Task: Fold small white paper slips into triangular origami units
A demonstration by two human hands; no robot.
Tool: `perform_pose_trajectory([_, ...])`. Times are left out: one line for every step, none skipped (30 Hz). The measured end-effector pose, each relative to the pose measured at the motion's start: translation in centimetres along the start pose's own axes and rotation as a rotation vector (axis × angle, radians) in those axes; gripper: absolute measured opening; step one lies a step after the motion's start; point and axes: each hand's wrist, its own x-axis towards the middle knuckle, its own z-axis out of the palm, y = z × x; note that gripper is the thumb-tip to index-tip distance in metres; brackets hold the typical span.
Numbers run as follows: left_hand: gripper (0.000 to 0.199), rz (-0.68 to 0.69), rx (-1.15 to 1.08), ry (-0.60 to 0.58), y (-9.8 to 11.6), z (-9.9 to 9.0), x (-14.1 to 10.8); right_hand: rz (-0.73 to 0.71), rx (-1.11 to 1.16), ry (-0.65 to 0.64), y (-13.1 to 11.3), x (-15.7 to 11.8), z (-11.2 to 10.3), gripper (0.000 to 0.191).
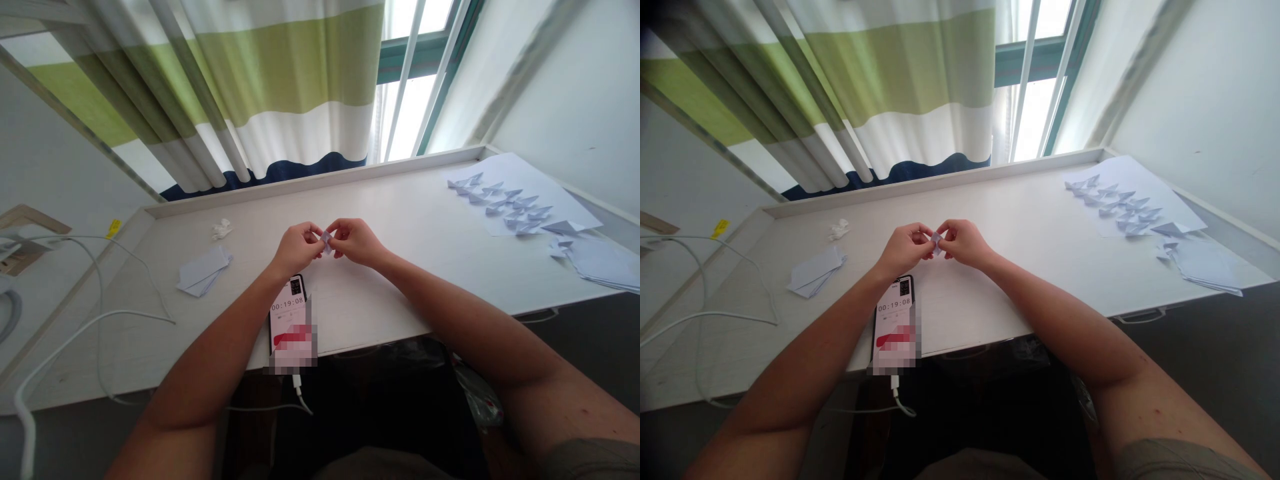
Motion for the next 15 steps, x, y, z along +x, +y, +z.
perform_pose_trajectory([0.019,-0.004,0.004,0.007,-0.1,0.1,0.0,0.007,-0.012,0.002,0.0,0.0,0.0,0.008])
perform_pose_trajectory([0.021,-0.011,0.004,0.012,-0.1,0.1,0.0,0.013,-0.021,0.006,-0.1,-0.1,0.1,0.008])
perform_pose_trajectory([0.022,-0.023,-0.003,0.011,-0.1,0.2,0.0,0.020,-0.025,0.009,-0.1,-0.1,0.1,0.008])
perform_pose_trajectory([0.023,-0.038,-0.014,0.008,-0.1,0.1,0.0,0.029,-0.022,0.012,-0.1,-0.1,0.1,0.009])
perform_pose_trajectory([0.024,-0.056,-0.028,0.003,0.1,0.1,0.0,0.042,-0.013,0.012,-0.2,-0.1,0.1,0.009])
perform_pose_trajectory([0.024,-0.075,-0.043,-0.007,0.2,0.1,0.1,0.057,0.001,0.010,-0.2,-0.1,0.0,0.009])
perform_pose_trajectory([0.023,-0.092,-0.057,-0.016,0.5,-0.1,0.1,0.073,0.015,0.004,-0.4,-0.1,-0.2,0.009])
perform_pose_trajectory([0.022,-0.105,-0.069,-0.032,0.8,-0.2,0.3,0.087,0.023,-0.005,-0.5,0.0,-0.5,0.009])
perform_pose_trajectory([0.019,-0.117,-0.078,-0.057,1.1,-0.4,0.5,0.091,0.018,-0.012,-0.8,0.1,-0.9,0.009])
perform_pose_trajectory([0.018,-0.127,-0.085,-0.087,1.6,-0.6,0.7,0.063,-0.003,-0.017,-1.2,0.2,-1.5,0.010])
perform_pose_trajectory([0.016,-0.133,-0.090,-0.122,2.1,-0.8,1.0,0.024,-0.038,-0.024,-1.7,0.2,-2.3,0.014])
perform_pose_trajectory([0.016,-0.135,-0.094,-0.155,2.8,-1.0,1.3,-0.031,-0.073,-0.034,-2.2,0.2,-3.3,0.017])
perform_pose_trajectory([0.016,-0.133,-0.102,-0.184,3.5,-1.1,1.7,-0.101,-0.107,-0.054,-2.8,0.2,-4.5,0.019])
perform_pose_trajectory([0.016,-0.130,-0.115,-0.213,4.3,-1.2,2.0,-0.163,-0.140,-0.096,-3.5,0.0,-5.8,0.022])
perform_pose_trajectory([0.017,-0.127,-0.131,-0.244,5.2,-1.2,2.3,-0.215,-0.168,-0.135,-4.0,-0.4,-7.2,0.023])
